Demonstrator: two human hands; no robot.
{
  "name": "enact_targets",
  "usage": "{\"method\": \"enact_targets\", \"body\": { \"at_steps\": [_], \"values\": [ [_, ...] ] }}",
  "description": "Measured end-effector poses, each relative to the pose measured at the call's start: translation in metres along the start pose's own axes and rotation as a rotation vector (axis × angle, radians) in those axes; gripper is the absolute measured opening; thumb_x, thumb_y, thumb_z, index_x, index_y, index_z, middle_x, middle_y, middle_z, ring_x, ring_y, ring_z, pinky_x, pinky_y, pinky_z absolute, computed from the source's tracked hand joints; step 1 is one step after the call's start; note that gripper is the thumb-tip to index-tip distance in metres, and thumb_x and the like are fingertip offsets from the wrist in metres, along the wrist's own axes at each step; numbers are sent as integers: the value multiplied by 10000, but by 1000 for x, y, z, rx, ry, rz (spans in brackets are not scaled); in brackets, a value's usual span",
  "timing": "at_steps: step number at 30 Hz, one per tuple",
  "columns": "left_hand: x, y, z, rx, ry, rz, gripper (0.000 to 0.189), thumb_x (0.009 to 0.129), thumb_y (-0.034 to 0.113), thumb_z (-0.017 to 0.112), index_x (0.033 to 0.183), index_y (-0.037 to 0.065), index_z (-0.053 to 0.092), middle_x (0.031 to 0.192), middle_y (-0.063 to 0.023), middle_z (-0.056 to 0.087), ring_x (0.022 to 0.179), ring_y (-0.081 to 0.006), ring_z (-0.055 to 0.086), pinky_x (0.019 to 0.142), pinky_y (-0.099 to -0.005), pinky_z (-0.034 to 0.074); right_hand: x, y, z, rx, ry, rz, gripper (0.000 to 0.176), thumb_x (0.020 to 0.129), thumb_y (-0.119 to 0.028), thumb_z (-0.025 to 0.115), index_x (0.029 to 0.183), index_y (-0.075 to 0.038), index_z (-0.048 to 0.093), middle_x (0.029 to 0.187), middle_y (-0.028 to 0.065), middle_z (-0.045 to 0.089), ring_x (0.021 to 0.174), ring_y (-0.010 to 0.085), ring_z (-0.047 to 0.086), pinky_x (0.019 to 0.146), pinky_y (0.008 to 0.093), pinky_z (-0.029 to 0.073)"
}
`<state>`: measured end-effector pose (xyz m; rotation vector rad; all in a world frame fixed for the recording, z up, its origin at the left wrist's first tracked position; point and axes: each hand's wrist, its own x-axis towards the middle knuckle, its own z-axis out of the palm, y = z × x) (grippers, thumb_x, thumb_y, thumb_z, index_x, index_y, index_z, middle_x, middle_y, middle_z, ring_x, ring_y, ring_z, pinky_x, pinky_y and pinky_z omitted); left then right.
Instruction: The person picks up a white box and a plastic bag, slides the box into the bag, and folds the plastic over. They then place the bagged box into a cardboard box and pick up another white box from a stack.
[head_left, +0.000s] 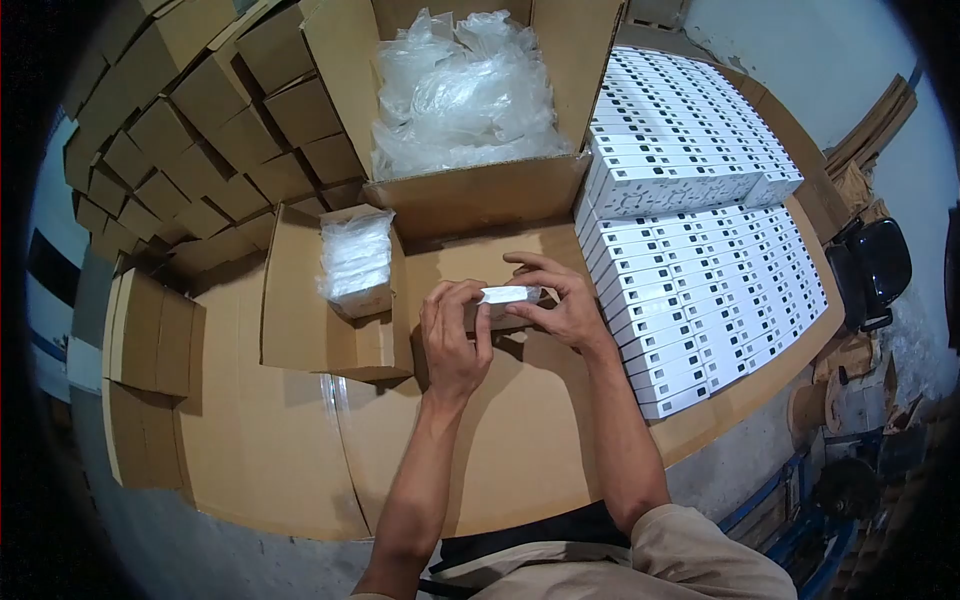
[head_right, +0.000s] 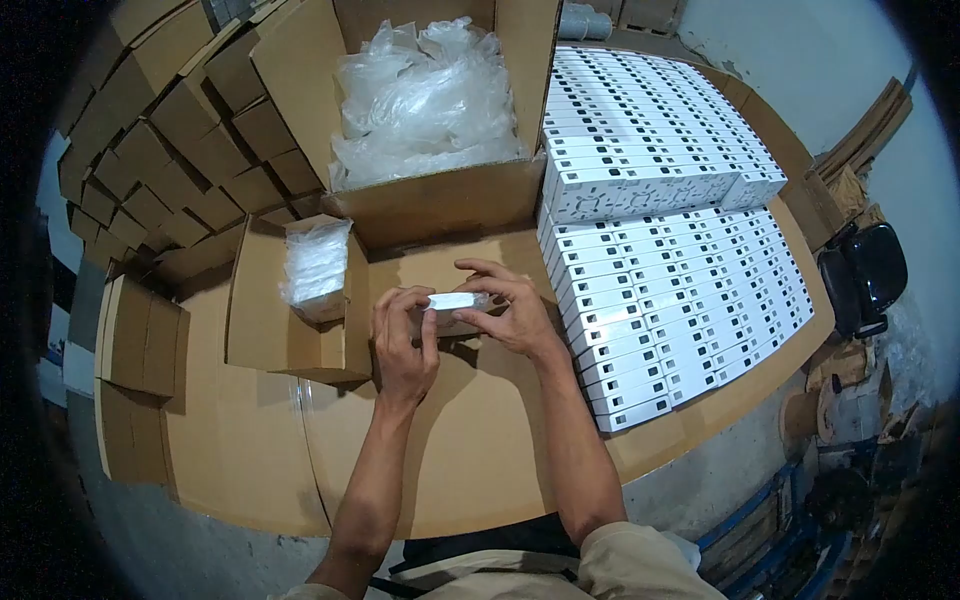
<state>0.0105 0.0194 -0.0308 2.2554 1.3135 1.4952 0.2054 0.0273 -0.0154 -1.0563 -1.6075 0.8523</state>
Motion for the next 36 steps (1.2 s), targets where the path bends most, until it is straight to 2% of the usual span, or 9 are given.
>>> {"method": "enact_targets", "body": {
  "at_steps": [4,11,14,19,23,26,28,31,36],
  "values": [
    [-2,-3,-2,-270,-121,-212,227,1008,92,596,1210,6,537,1162,-163,634,1148,-325,586,985,-429,459,0,-3,0,-37,12,17,307,781,-36,844,1080,-33,775,1301,97,694,1198,234,639,1022,378,516],
    [3,0,-7,-525,-164,-408,297,1047,126,563,1305,18,462,1210,-129,575,1160,-235,557,1009,-378,451,-1,-4,0,37,-20,69,306,795,5,813,1095,-44,773,1180,70,737,1157,207,650,1024,369,511],
    [1,-4,-5,-568,-177,-448,345,1037,106,573,1343,27,433,1241,-120,544,1170,-222,539,1024,-370,442,-1,7,-1,-64,2,-81,304,795,-26,821,1092,-77,783,1071,66,766,1095,199,660,914,348,536],
    [-2,-4,-5,-649,-195,-514,546,994,50,610,1465,32,335,1308,-143,509,1230,-235,512,1066,-373,421,-2,-6,-2,-46,-8,86,282,805,-21,821,1082,-55,780,1020,65,776,879,144,686,761,287,556],
    [-19,-2,-2,-467,-176,-492,793,937,53,677,1570,25,200,1471,-230,431,1372,-336,450,1156,-439,355,-3,-2,4,76,81,131,249,832,-13,815,1076,-43,775,942,60,771,770,112,677,655,262,550],
    [-31,10,-10,-251,-168,-431,901,904,70,710,1594,1,135,1553,-292,348,1453,-417,367,1203,-491,297,-7,3,4,222,132,244,246,871,10,786,1113,-10,748,966,69,752,791,122,682,652,257,554],
    [-40,21,-24,-214,-197,-458,937,886,79,724,1593,-23,119,1572,-316,313,1473,-463,324,1218,-514,268,-8,5,6,352,190,190,274,881,23,774,1148,14,715,1014,85,728,841,131,686,683,260,577],
    [-65,25,-49,-32,-350,-305,872,875,92,710,1556,-72,191,1545,-322,334,1431,-492,358,1202,-526,294,-6,18,10,386,253,94,302,893,49,751,1180,42,656,1085,108,689,924,150,684,751,282,614],
    [-89,47,-86,54,-492,-257,788,851,127,730,1511,-56,340,1540,-283,377,1447,-481,341,1209,-541,279,3,-1,29,455,265,19,294,913,116,682,1169,35,562,1091,117,632,1024,193,666,885,337,630]
  ]
}}
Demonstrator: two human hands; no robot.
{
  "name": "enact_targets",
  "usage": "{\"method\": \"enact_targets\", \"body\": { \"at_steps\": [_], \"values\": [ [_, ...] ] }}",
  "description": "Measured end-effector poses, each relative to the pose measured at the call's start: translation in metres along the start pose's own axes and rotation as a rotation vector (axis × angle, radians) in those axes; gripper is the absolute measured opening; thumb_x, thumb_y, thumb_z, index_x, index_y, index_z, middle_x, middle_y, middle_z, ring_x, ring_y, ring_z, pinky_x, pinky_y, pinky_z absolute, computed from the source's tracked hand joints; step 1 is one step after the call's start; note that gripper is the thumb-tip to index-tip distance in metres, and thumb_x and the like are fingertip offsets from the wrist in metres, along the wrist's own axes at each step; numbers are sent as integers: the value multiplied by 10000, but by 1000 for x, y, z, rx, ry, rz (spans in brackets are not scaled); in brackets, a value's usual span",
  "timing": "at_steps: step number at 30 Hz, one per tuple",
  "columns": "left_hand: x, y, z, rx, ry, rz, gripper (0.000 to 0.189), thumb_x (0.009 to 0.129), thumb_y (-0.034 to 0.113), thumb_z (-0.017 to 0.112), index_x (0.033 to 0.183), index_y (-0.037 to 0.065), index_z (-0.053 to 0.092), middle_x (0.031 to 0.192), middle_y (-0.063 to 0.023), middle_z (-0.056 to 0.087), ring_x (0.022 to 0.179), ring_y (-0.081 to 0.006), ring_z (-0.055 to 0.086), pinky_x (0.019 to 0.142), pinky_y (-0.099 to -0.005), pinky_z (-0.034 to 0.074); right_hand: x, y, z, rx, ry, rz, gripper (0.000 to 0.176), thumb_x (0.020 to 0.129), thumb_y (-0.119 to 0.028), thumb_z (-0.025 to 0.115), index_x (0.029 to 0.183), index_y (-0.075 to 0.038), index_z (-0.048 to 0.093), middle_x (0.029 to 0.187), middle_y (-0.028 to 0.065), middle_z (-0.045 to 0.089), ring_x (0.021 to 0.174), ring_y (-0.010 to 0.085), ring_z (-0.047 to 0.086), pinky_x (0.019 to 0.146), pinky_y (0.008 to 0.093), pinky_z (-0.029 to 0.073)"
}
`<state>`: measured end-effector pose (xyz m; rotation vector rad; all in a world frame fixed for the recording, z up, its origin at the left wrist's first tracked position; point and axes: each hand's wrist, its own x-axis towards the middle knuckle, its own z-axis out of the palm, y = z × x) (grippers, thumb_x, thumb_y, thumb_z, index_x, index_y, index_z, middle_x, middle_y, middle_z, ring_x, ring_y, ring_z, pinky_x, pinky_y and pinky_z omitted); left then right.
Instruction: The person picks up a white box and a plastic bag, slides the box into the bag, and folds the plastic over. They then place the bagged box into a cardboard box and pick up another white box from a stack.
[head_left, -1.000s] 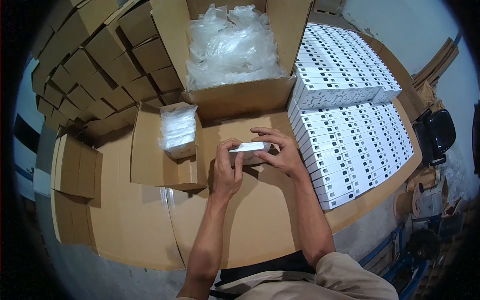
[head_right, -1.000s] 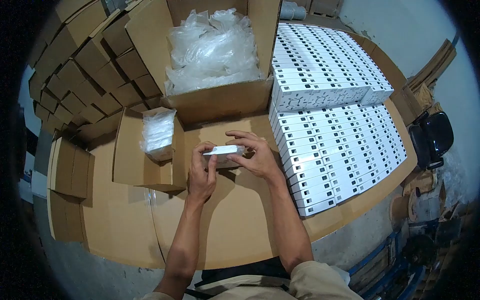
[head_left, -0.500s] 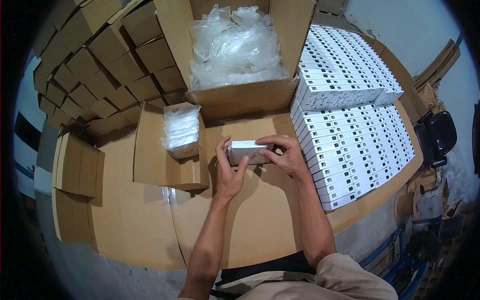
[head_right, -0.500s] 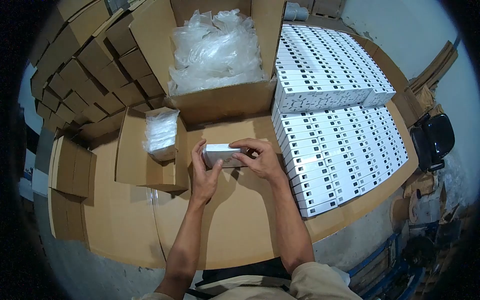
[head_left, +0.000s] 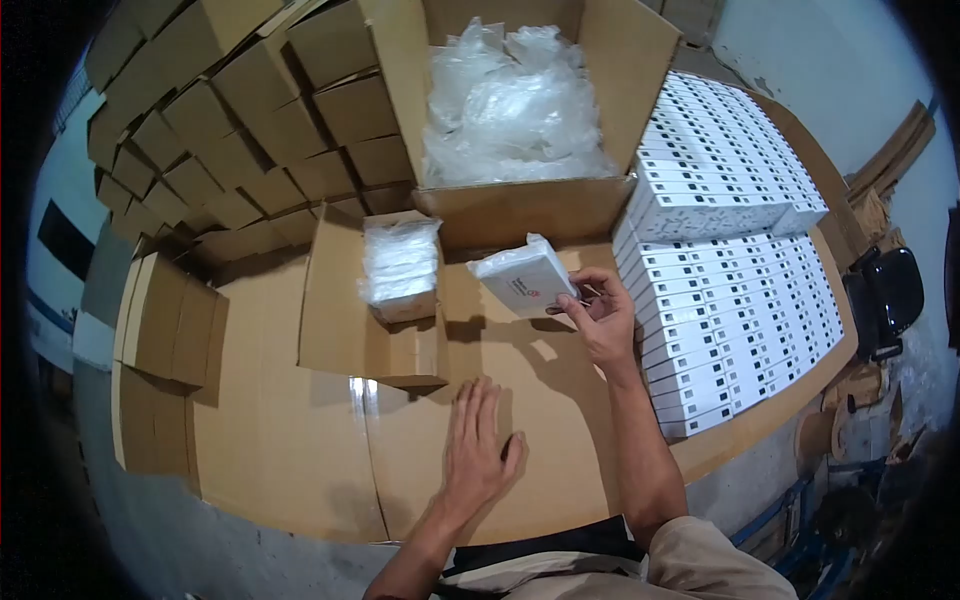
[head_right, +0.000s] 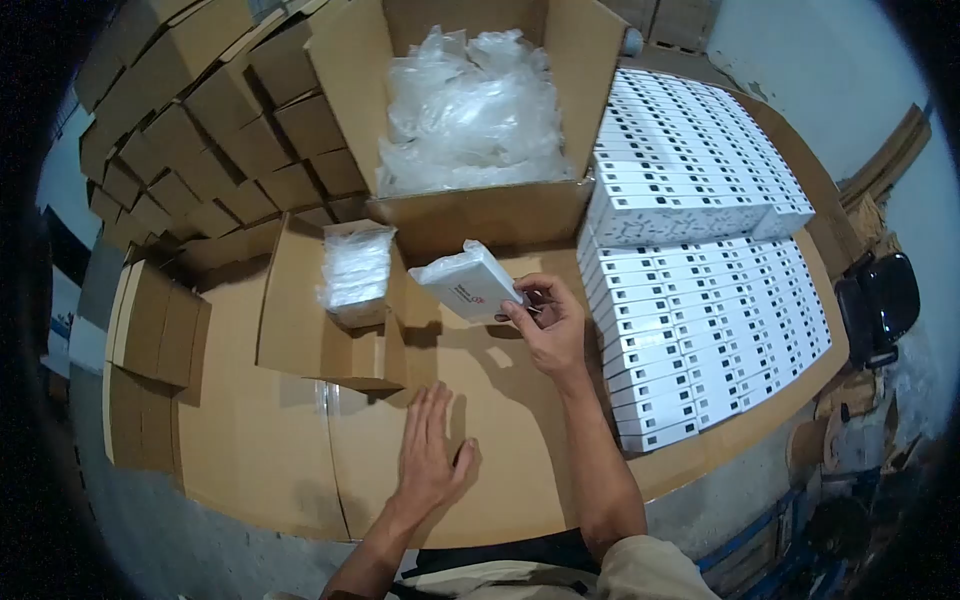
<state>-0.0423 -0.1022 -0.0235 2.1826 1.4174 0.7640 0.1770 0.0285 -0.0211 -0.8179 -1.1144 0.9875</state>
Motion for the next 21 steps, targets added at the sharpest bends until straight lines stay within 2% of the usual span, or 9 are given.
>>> {"method": "enact_targets", "body": {
  "at_steps": [6,9,10,13,16,21],
  "values": [
    [-35,6,-6,113,-93,-46,681,892,251,698,1469,-7,445,1549,-239,405,1455,-431,358,1202,-562,283,18,-2,61,143,-92,-54,310,924,126,655,1183,11,527,1154,101,586,1085,180,640,908,323,610],
    [-47,9,-9,136,-105,-59,661,899,276,692,1459,8,467,1561,-226,403,1460,-416,360,1201,-561,286,29,-4,88,105,-208,-44,309,929,121,652,1185,4,525,1179,89,586,1108,164,626,914,308,593],
    [-50,9,-9,140,-105,-59,655,901,282,691,1456,11,473,1564,-223,402,1461,-411,360,1201,-560,286,32,-3,94,103,-238,-75,307,929,111,659,1187,1,535,1164,76,610,1067,151,644,889,296,590],
    [-52,8,-10,104,-103,-83,639,898,274,695,1442,10,489,1571,-221,396,1459,-407,362,1201,-563,283,37,-8,106,27,-297,-47,275,915,107,674,1144,-14,581,1110,74,650,1007,132,661,856,289,591],
    [-52,7,-10,95,-103,-78,628,898,272,696,1434,10,498,1571,-221,395,1455,-407,363,1203,-563,278,44,-14,105,-208,-379,-60,241,894,108,682,1091,-16,620,1045,69,679,955,127,678,843,282,590],
    [-51,8,-12,99,-114,-71,615,901,273,694,1425,8,508,1569,-223,396,1456,-404,360,1203,-558,279,51,-28,111,-453,-514,-228,254,852,106,712,1063,-12,634,1058,86,673,931,177,691,795,305,585]
  ]
}}
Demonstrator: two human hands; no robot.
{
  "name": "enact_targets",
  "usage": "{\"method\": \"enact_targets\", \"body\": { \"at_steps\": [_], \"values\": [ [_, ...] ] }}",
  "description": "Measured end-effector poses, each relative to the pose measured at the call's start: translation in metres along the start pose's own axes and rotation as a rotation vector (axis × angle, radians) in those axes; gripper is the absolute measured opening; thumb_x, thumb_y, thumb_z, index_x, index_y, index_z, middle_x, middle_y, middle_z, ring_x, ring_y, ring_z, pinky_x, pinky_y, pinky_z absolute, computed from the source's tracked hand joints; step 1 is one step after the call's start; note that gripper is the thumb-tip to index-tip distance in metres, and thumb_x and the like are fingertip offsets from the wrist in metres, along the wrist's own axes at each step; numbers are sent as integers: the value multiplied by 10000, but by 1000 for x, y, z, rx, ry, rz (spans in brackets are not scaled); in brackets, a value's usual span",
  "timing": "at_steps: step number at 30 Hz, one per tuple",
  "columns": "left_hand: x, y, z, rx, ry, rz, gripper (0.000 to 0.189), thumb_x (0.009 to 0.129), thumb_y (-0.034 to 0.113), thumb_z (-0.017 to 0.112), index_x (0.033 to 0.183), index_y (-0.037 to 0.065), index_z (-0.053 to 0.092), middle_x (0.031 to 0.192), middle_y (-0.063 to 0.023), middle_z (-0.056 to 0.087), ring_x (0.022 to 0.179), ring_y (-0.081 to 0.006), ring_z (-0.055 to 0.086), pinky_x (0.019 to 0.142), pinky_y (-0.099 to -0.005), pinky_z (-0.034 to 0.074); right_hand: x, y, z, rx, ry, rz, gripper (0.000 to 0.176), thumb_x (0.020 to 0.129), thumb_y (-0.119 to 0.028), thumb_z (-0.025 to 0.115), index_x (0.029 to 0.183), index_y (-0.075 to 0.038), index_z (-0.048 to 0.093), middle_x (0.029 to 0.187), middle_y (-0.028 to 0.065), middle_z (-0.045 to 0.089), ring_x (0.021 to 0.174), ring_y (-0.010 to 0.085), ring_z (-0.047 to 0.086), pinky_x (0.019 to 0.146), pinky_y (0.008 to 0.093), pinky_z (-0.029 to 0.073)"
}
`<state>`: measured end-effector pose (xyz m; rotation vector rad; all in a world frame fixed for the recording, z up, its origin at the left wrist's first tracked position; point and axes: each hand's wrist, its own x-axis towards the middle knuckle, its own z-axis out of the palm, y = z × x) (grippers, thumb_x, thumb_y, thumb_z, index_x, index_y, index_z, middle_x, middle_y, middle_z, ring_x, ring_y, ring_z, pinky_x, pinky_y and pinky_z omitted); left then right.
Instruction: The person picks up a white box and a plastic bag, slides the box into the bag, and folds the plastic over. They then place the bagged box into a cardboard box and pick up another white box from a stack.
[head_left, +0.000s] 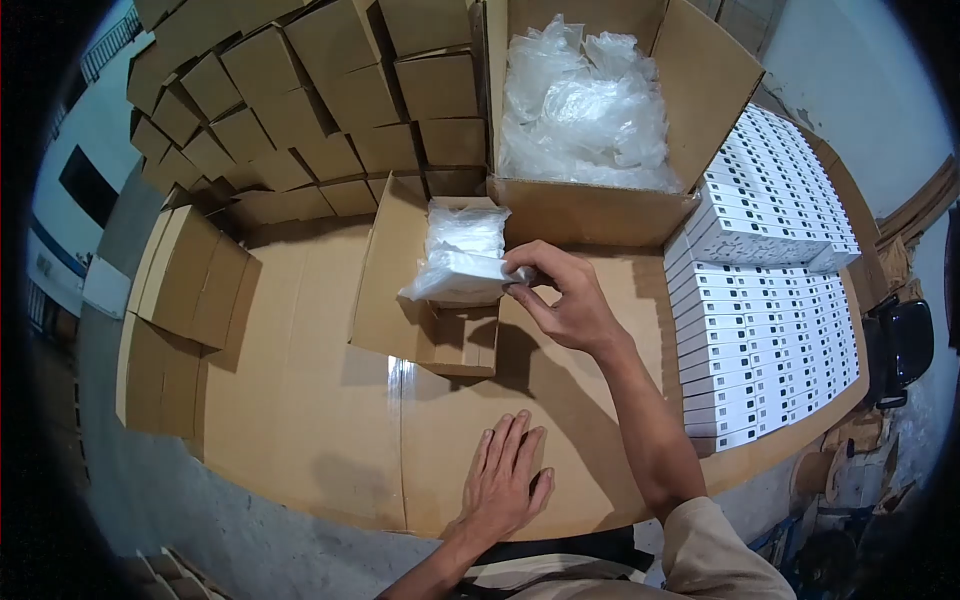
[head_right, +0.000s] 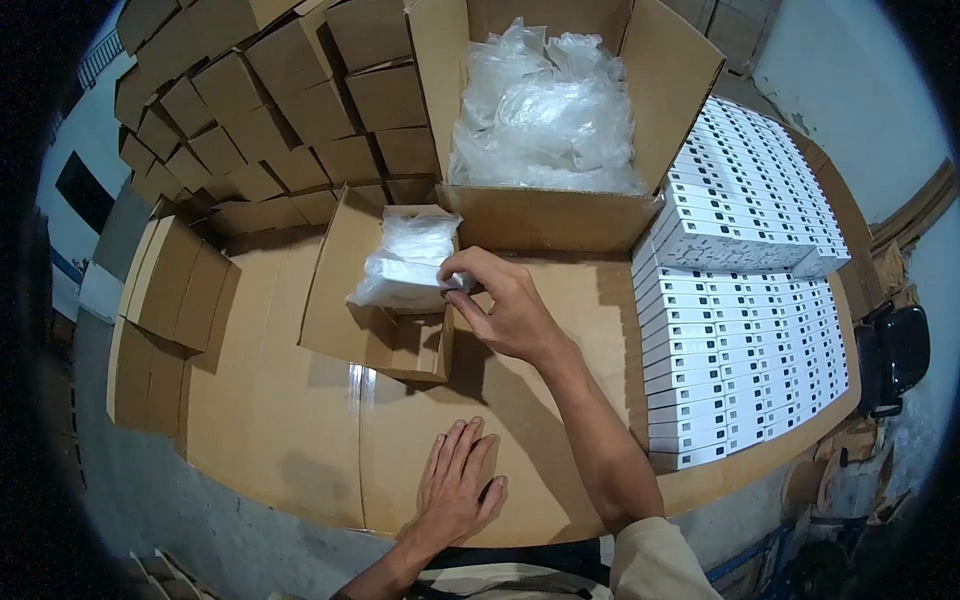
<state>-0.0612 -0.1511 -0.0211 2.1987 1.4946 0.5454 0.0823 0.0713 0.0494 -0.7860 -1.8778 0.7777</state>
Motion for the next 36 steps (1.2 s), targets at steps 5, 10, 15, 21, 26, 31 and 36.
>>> {"method": "enact_targets", "body": {
  "at_steps": [5,10,15,21,26,31,36],
  "values": [
    [0,0,-2,3,-5,3,609,908,280,690,1423,13,508,1570,-224,390,1464,-401,349,1208,-548,277,6,-4,0,-187,-93,-102,270,841,73,718,1075,-29,630,1035,114,652,904,286,678,768,381,562],
    [2,0,-4,6,-23,2,597,917,290,686,1414,12,507,1568,-228,388,1464,-404,346,1208,-551,276,7,-9,7,-337,-152,-151,273,857,3,711,1102,-65,614,1014,133,614,907,362,665,764,457,550],
    [2,-1,-5,-7,-28,9,578,926,287,677,1402,7,504,1560,-236,385,1457,-412,345,1202,-561,279,7,-10,19,-479,-179,-146,279,851,-26,714,1108,-77,618,1018,151,613,906,369,680,750,463,578],
    [3,-1,-3,1,-36,9,573,931,295,673,1397,10,498,1554,-234,385,1456,-415,339,1201,-559,277,8,-8,29,-605,-198,-60,332,826,-39,745,1139,-100,656,972,129,610,890,336,670,766,443,563],
    [4,-1,-3,-11,-47,-3,576,928,296,675,1399,16,495,1547,-239,389,1445,-417,349,1200,-563,272,10,-7,35,-634,-184,-66,274,820,-30,709,1085,-89,677,958,143,615,883,339,674,756,455,562],
    [5,0,-4,-15,-41,-5,572,922,288,679,1398,22,505,1536,-242,402,1437,-417,357,1199,-564,271,13,-4,38,-654,-172,-115,196,807,-16,645,995,-46,693,937,165,611,913,340,667,754,461,566],
    [7,1,-6,-16,-50,-9,571,920,287,682,1398,25,511,1541,-234,406,1446,-413,354,1201,-562,269,10,1,39,-690,-130,-96,129,815,-81,724,937,-41,707,980,124,623,994,293,629,815,432,542]
  ]
}}
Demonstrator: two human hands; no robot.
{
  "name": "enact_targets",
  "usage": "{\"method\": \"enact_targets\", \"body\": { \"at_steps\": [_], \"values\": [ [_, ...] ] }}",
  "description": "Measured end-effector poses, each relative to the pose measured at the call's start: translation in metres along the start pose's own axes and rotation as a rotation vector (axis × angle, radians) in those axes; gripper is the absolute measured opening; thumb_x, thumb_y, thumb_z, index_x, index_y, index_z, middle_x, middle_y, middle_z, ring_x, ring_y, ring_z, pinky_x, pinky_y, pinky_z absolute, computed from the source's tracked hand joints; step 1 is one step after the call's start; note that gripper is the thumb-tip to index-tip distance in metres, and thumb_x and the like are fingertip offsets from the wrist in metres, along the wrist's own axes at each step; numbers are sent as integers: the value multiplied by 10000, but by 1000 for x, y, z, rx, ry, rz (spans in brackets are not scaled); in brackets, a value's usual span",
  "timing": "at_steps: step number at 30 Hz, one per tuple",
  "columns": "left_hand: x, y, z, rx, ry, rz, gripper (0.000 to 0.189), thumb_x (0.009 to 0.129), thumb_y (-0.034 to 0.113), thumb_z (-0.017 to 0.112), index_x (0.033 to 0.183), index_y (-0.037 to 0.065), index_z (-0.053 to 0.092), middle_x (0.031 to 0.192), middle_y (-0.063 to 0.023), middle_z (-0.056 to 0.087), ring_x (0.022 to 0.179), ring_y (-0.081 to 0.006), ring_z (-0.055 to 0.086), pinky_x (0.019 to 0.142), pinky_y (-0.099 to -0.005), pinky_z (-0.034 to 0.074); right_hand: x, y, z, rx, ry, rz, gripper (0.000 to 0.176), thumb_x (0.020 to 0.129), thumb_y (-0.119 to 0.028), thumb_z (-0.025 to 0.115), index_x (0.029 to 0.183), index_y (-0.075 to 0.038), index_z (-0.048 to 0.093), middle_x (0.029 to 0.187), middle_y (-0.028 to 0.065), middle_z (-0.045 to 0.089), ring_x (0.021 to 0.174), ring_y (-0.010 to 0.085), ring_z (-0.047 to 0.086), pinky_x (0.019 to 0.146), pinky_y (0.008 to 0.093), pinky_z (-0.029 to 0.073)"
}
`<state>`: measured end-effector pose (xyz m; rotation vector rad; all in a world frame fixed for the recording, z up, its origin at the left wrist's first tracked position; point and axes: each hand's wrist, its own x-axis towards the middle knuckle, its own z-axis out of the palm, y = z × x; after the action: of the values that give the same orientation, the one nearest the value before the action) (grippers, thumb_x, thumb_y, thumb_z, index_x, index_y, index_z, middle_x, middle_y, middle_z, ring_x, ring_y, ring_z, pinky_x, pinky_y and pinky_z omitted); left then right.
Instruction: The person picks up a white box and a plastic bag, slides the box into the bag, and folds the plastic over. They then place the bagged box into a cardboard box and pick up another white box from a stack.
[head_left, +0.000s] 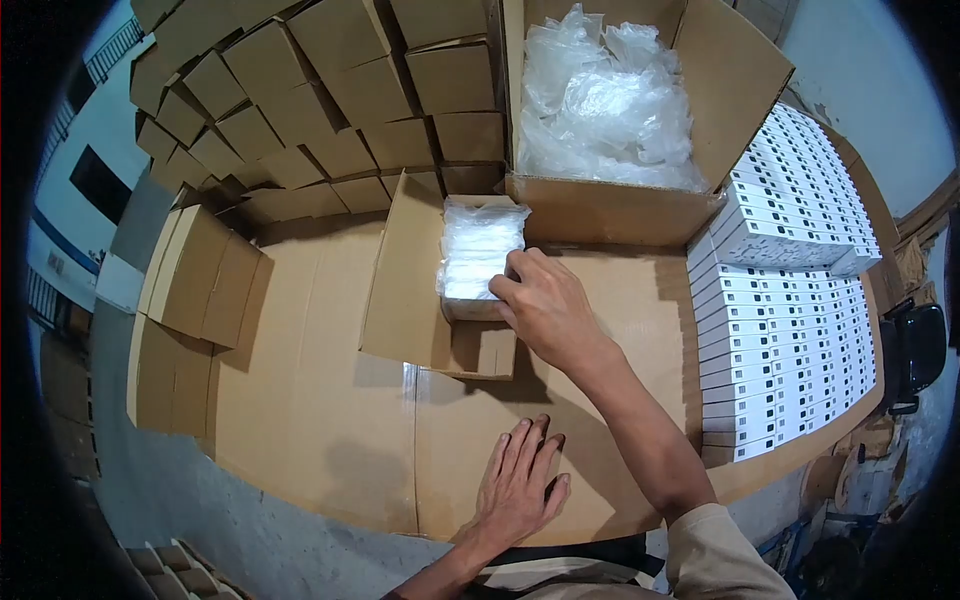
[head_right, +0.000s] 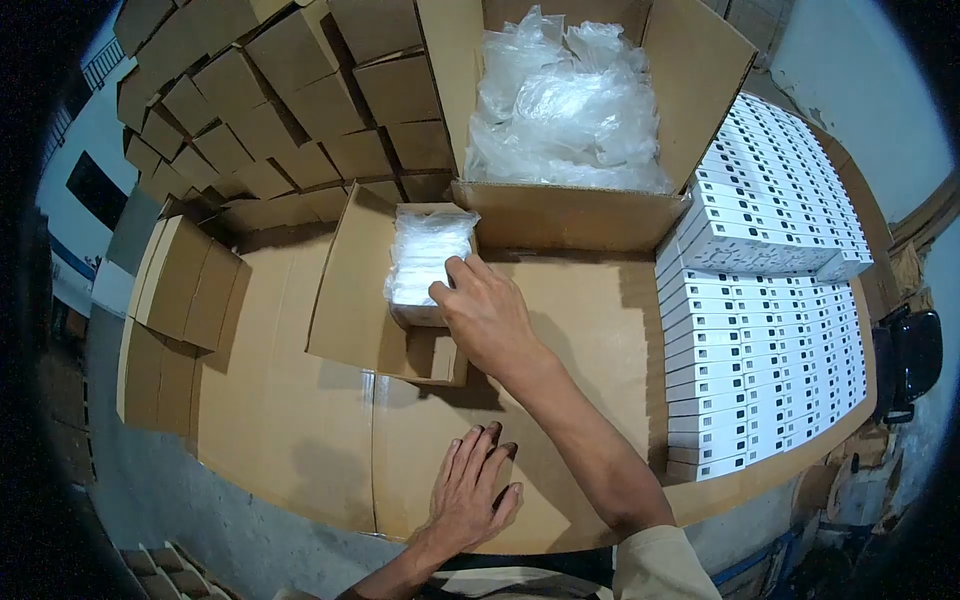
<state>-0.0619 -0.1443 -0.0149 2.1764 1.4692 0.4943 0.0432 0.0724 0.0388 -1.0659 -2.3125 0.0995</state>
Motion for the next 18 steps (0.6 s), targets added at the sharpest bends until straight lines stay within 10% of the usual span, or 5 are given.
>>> {"method": "enact_targets", "body": {
  "at_steps": [7,18],
  "values": [
    [1,1,2,-4,4,-12,573,912,281,690,1393,26,513,1551,-232,401,1454,-419,347,1201,-558,271,-10,-8,-20,47,-107,165,194,935,-209,691,1046,-61,750,1249,156,593,1117,313,584,944,434,506],
    [58,1,25,53,149,61,630,888,259,690,1417,-19,489,1502,-248,443,1388,-454,410,1172,-564,317,-74,5,-73,120,-84,250,651,996,-264,621,1574,-122,358,1561,264,345,1324,463,475,1094,518,443]
  ]
}}
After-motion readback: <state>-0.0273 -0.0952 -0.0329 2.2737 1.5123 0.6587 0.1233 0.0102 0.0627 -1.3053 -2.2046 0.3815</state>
